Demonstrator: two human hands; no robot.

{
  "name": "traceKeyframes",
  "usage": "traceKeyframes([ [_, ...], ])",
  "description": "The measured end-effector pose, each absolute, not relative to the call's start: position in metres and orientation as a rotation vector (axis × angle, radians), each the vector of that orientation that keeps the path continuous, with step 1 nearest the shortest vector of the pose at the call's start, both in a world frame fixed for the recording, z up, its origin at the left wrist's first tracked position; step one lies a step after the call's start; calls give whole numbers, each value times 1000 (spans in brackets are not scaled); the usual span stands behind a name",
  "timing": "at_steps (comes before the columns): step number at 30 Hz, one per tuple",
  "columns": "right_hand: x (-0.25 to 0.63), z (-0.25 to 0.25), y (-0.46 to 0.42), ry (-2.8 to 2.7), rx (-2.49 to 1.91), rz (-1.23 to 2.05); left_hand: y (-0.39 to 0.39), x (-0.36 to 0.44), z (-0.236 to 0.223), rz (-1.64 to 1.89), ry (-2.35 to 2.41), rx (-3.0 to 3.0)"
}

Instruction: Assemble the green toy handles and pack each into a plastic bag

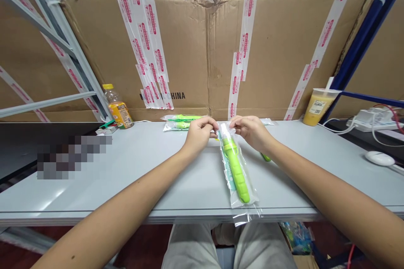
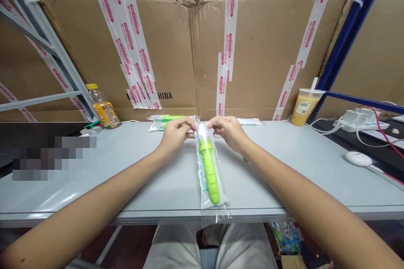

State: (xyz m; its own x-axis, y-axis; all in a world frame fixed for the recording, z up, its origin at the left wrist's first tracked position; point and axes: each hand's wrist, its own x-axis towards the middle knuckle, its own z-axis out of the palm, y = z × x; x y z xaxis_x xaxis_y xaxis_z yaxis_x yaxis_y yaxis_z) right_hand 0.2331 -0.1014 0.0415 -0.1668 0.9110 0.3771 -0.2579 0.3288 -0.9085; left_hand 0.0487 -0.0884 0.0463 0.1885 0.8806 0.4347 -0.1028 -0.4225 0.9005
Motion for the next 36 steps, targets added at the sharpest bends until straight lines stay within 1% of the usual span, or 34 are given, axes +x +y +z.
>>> traceKeyframes([
  [6,233,38,-103,-1364,-696,1140,-87,48,48,1291,700,1415],
  [9,231,37,-102,-1300,-658,1159,-84,46,45,1086,657,1315],
  [12,230,38,-102,-1218,-657,1237,-78,43,40,891,591,1381],
  [17,236,39,-100,-1349,-856,1429,-75,40,37,965,554,1453],
  [19,239,38,-99,-1426,-869,1480,-76,40,38,946,553,1459],
  [25,243,36,-98,-1441,-714,1448,-78,39,40,911,530,1452],
  [29,242,37,-100,-1435,-706,1409,-78,38,40,932,522,1442],
  [36,241,38,-99,-1391,-652,1502,-79,38,41,942,514,1440],
])
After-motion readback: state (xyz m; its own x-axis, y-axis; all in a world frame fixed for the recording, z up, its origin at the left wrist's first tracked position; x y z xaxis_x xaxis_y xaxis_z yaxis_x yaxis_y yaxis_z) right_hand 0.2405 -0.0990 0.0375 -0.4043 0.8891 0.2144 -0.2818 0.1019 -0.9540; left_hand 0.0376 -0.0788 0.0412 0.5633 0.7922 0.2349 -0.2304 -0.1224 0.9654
